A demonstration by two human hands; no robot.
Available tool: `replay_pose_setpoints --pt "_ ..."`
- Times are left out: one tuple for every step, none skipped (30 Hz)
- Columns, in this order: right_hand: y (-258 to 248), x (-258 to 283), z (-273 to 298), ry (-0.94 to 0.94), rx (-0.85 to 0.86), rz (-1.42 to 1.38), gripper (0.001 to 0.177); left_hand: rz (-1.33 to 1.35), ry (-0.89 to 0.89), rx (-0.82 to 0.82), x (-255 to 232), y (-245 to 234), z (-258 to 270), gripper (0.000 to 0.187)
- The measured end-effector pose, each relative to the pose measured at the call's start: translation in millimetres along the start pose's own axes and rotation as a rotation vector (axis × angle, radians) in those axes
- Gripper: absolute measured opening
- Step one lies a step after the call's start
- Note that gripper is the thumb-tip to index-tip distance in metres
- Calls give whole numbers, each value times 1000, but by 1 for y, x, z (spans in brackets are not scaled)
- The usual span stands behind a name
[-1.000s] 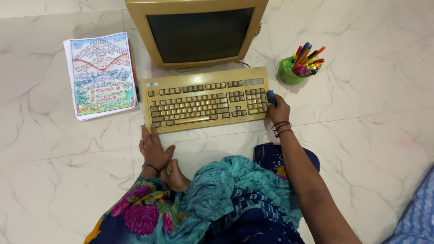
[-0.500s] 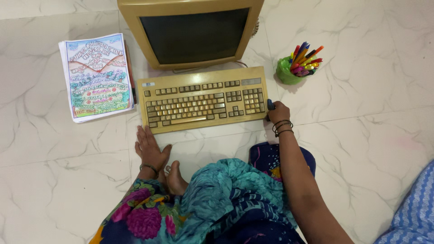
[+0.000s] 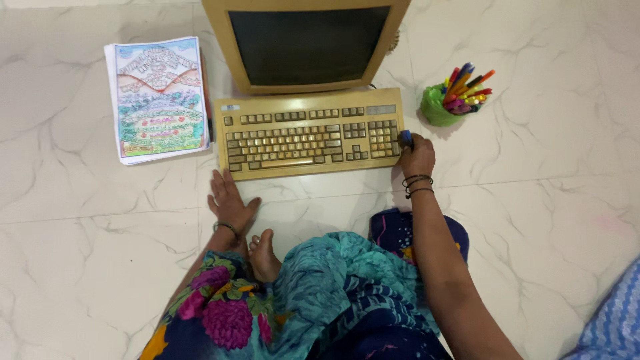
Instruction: The person sits on the floor and wipes the top, sides, and screen of a beige CRT monitor with a blue cloth. They then wipe the keys of the matching beige keyboard.
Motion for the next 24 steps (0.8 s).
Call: replay_pose_setpoints --pt "-5 15 3 -75 -39 -19 39 7 10 -13 -3 1 5 123" --pt "-8 29 7 -159 -44 -17 42 13 20 -23 -4 1 9 122" --pt "-9 41 9 -243 -49 -14 46 12 38 -33 -5 -1 10 119" --pt "-9 53 16 -323 -49 -9 49 12 53 -36 -5 -2 14 117" --pt "-5 65 22 -325 -17 10 48 12 69 -39 -4 -3 18 115" --pt "1 75 26 -329 11 31 47 6 72 -40 -5 -5 20 114" --pt "5 84 29 -332 40 53 45 0 76 -41 -7 -7 21 114" --pt "9 92 31 -387 55 107 44 -3 82 -46 -8 -10 20 113" --pt "12 99 34 -442 70 162 44 2 80 -52 -9 -11 18 112" --pt "16 105 39 -497 89 215 43 6 76 -56 -9 -12 20 111" --pt "19 110 45 -532 112 191 42 10 71 -60 -9 -12 20 110" --pt "22 114 47 -571 136 167 40 11 84 -76 -9 -12 21 107" --pt "23 117 49 -609 160 142 39 12 97 -91 -9 -12 20 104" --pt "23 119 52 -635 178 125 41 11 108 -106 -7 -11 22 101" --pt "22 121 55 -660 195 107 43 12 125 -124 -5 -10 24 99" --pt "22 123 54 -685 209 88 45 11 145 -144 -4 -10 24 97" --pt "20 124 52 -676 217 77 42 10 166 -165 -3 -10 25 95" --pt "18 124 49 -665 224 67 39 16 176 -179 -3 -11 25 94" --pt "16 124 47 -654 231 56 36 23 187 -194 -3 -10 25 92" --pt "15 125 47 -623 204 60 36 29 200 -206 -2 -10 26 91" --pt "15 125 48 -592 177 63 35 22 196 -204 -1 -9 26 91" --pt "15 125 48 -563 150 67 35 15 192 -202 -2 -9 26 91" --pt "16 127 50 -610 175 77 36 8 188 -201 -2 -9 26 91" --pt "17 128 54 -657 201 89 36 13 191 -208 -1 -9 26 91"
Point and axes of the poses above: each hand's wrist, its own z-axis away from the middle knuckle, its own y-axis out of the palm, x = y × z, the point moved 1 cm from there along -z, towards the middle knuckle, and after that the axes turned 3 degrees about -z, right-handed, at the moved point
